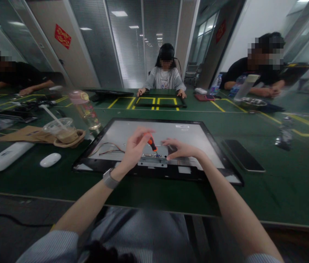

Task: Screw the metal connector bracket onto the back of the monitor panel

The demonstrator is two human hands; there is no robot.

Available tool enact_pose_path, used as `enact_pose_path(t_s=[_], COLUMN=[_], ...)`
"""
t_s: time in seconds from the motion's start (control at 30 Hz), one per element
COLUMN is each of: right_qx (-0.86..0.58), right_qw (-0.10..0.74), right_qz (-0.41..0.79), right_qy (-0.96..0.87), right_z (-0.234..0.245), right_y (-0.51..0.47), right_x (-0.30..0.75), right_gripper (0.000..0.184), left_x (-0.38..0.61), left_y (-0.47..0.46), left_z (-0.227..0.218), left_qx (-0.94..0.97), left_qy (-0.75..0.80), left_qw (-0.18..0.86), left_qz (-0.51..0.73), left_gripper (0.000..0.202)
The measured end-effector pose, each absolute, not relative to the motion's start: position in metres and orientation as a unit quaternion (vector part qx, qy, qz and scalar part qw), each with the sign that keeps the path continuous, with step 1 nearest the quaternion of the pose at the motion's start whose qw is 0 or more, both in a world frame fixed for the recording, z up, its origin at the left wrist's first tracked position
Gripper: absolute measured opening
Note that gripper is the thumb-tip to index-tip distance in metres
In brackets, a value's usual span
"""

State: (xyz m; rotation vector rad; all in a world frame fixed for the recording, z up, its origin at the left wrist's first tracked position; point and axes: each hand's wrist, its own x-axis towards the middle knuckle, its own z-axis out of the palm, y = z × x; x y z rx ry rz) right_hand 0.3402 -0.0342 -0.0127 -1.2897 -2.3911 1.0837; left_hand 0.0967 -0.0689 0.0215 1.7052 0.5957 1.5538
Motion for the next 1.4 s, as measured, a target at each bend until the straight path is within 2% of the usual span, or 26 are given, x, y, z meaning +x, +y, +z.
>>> enact_pose_path(t_s=[0.17,0.23,0.43,0.83,1.1,1.4], right_qx=[-0.439,-0.436,-0.436,-0.44,-0.434,-0.443], right_qw=[0.111,0.116,0.114,0.11,0.112,0.117], right_qz=[0.375,0.379,0.371,0.375,0.379,0.393], right_qy=[-0.809,-0.808,-0.812,-0.809,-0.809,-0.797], right_z=[-0.0124,-0.0125,-0.0127,-0.0093,-0.0135,-0.014], right_y=[-0.0346,-0.035,-0.0349,-0.0362,-0.0343,-0.0345], right_x=[0.3394,0.3395,0.3402,0.3381,0.3405,0.3411], right_gripper=[0.084,0.083,0.081,0.081,0.086,0.086], left_x=[0.0955,0.0958,0.0946,0.0919,0.0937,0.0921], left_y=[-0.0656,-0.066,-0.0696,-0.064,-0.0659,-0.067], left_z=[0.0169,0.017,0.0243,0.0228,0.0218,0.021], left_qx=[0.652,0.65,0.666,0.661,0.659,0.658], left_qy=[0.211,0.206,0.238,0.222,0.216,0.193], left_qw=[0.416,0.421,0.351,0.405,0.368,0.426], left_qz=[0.598,0.598,0.613,0.592,0.619,0.59], left_gripper=[0.031,0.03,0.02,0.025,0.012,0.027])
